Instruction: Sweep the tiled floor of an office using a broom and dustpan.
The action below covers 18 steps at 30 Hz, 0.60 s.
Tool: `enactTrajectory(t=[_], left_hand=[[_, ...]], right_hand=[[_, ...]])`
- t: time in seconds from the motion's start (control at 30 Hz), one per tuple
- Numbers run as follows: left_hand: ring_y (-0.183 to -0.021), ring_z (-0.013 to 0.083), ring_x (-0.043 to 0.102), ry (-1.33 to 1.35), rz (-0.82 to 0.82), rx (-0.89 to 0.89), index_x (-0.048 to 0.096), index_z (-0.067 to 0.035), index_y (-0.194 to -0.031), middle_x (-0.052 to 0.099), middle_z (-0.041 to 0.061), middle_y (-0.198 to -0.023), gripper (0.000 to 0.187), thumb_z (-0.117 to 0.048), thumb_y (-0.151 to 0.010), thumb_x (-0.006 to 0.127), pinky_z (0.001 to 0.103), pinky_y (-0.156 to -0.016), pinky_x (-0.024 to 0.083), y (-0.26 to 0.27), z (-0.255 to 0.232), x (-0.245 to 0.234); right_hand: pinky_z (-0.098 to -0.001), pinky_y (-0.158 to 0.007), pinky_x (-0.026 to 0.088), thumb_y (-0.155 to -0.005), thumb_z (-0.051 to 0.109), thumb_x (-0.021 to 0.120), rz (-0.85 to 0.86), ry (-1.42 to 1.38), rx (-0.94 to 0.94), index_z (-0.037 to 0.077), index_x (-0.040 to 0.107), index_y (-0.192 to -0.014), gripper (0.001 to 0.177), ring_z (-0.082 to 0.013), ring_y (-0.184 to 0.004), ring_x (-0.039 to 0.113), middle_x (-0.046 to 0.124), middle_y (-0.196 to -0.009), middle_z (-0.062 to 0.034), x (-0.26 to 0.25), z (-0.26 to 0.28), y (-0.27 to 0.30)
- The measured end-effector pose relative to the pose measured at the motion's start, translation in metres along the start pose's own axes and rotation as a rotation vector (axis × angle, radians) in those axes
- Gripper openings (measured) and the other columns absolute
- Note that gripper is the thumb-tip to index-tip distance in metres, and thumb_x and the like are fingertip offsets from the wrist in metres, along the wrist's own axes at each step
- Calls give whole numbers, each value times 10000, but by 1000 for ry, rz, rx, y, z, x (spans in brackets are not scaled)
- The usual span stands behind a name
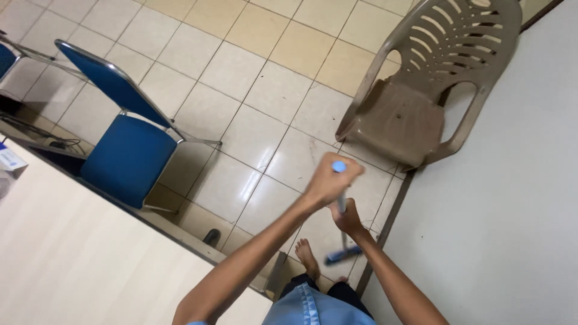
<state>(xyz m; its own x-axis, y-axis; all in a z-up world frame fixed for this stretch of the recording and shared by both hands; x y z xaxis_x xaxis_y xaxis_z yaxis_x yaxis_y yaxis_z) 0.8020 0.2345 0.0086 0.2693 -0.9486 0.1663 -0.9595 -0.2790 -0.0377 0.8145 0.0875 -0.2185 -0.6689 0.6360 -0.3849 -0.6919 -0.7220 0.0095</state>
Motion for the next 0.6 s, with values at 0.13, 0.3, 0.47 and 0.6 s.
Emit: enactTrajectory(t=[0.13,0.3,0.47,0.6], left_hand=[[-445,82,407,-135,160,-50,563,-94,-565,473,-42,-490,300,-187,-844,622,299,-434,350,12,-39,17],[-447,121,262,-333,352,113,367,-34,-487,302,27,-445,390,-148,-787,589,347,-441,252,12,-41,7],[-449,146,247,-640,432,368,334,-20,-519,300,37,-472,398,-132,-730,652,391,-583,209,7,-46,-28],[-488,108,264,-400,495,224,320,-23,-563,286,25,-516,374,-129,-771,613,335,-481,252,2,-97,-62]], right_hand=[[-218,-719,441,-1081,70,455,-169,-993,705,44,576,-942,186,-88,-809,564,608,-853,-47,-7,100,-28],[-271,-673,470,-1041,170,642,-308,-324,45,41,627,-912,182,-80,-737,501,562,-783,-1,-3,116,-62],[-270,-721,443,-1009,63,691,-5,-355,-276,11,503,-825,269,-78,-764,423,445,-772,9,7,58,-120],[-271,-702,420,-1005,47,690,194,-373,-274,15,463,-770,328,-82,-742,403,415,-742,12,27,75,-130]])
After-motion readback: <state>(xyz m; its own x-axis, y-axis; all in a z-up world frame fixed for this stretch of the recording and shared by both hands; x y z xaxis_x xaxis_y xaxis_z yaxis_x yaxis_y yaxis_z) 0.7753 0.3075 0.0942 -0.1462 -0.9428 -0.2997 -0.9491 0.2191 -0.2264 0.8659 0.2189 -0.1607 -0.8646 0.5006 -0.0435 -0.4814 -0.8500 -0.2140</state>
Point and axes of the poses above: each hand's wrist, its own y-axis away from the middle knuckle, its own x-axis out of the palm, z = x × y, the point moved 2 cm from there along -y, towards the middle knuckle
